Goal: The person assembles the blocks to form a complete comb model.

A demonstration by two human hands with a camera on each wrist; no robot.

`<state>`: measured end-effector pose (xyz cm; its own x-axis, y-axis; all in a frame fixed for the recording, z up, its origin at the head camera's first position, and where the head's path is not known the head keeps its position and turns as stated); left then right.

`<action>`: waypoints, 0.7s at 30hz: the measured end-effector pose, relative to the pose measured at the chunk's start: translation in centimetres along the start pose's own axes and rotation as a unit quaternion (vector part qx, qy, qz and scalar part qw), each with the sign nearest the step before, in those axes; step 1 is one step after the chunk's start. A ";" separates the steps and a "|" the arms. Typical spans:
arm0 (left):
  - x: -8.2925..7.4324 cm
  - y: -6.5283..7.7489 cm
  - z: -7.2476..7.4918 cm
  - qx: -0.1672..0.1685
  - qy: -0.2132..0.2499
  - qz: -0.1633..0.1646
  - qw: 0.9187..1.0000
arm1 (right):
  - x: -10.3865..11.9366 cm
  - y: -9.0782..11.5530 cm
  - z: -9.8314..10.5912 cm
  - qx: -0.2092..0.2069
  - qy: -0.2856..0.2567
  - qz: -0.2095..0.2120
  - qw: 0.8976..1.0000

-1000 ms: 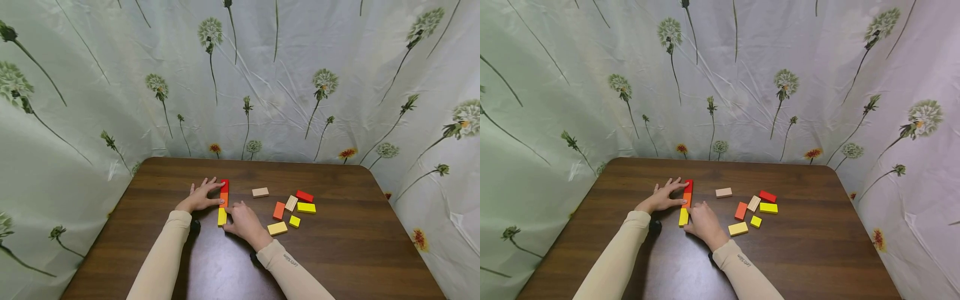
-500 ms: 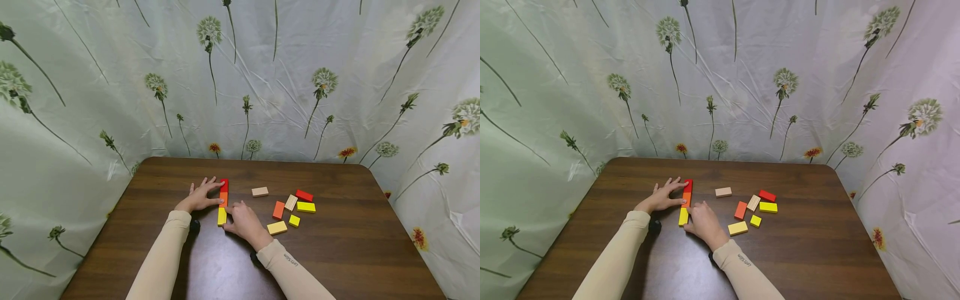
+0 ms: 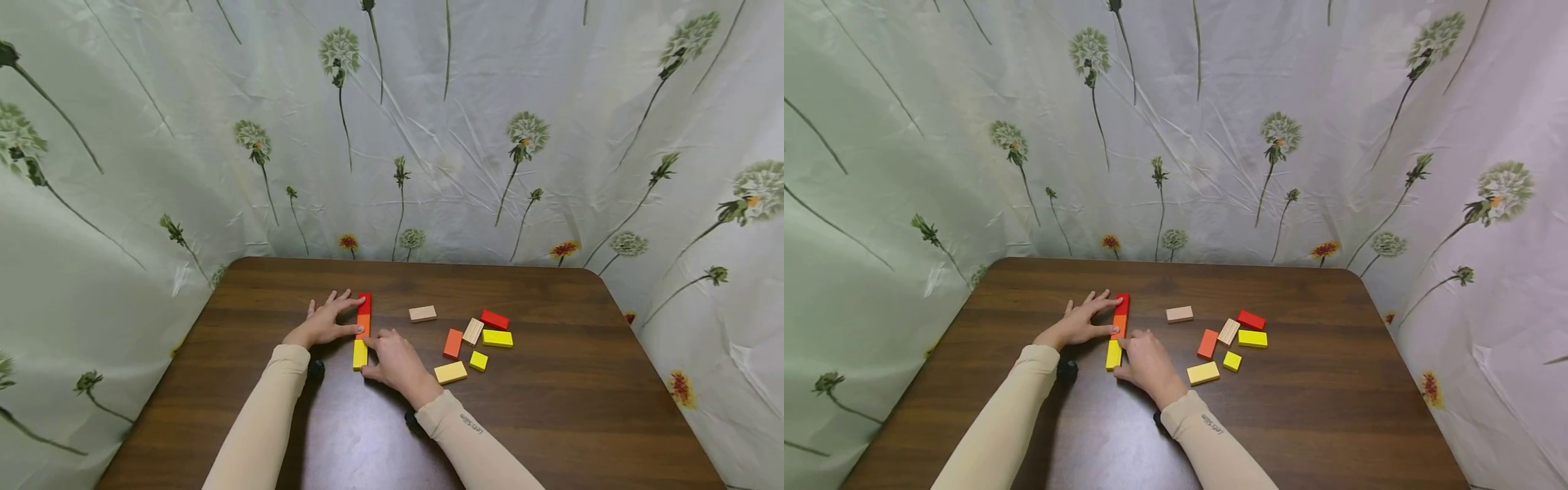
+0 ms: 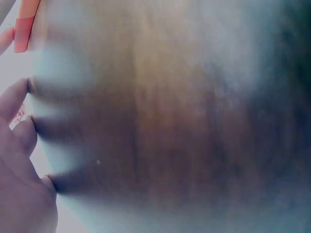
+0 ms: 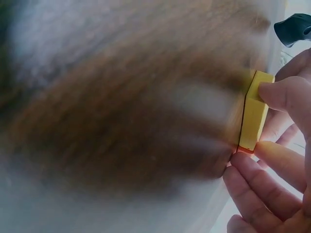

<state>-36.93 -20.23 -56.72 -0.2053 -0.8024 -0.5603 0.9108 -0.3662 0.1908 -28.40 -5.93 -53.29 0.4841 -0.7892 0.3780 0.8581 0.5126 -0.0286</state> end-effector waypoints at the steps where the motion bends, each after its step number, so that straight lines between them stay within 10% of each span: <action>1: 0.0 0.0 0.0 -0.001 -0.002 0.000 1.000 | 0.0 0.0 0.0 0.003 -0.001 -0.003 1.000; 21: -0.9 0.9 0.7 0.026 -0.029 -0.032 0.999 | -0.4 -0.1 -0.1 0.005 -0.023 -0.018 1.000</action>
<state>-36.18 -20.20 -55.50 -0.2841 -0.8026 -0.5245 0.8760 -0.4396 0.1983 -28.71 -5.71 -53.50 0.4438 -0.7911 0.4210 0.8732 0.4873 -0.0047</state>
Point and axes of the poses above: each hand's wrist, its own y-axis away from the middle knuckle, its own z-axis out of the back of the hand, x = y × z, the point moved 9 cm from there along -y, towards the middle knuckle, and after that the axes turned 1 degree about -y, right-handed, at the moved point
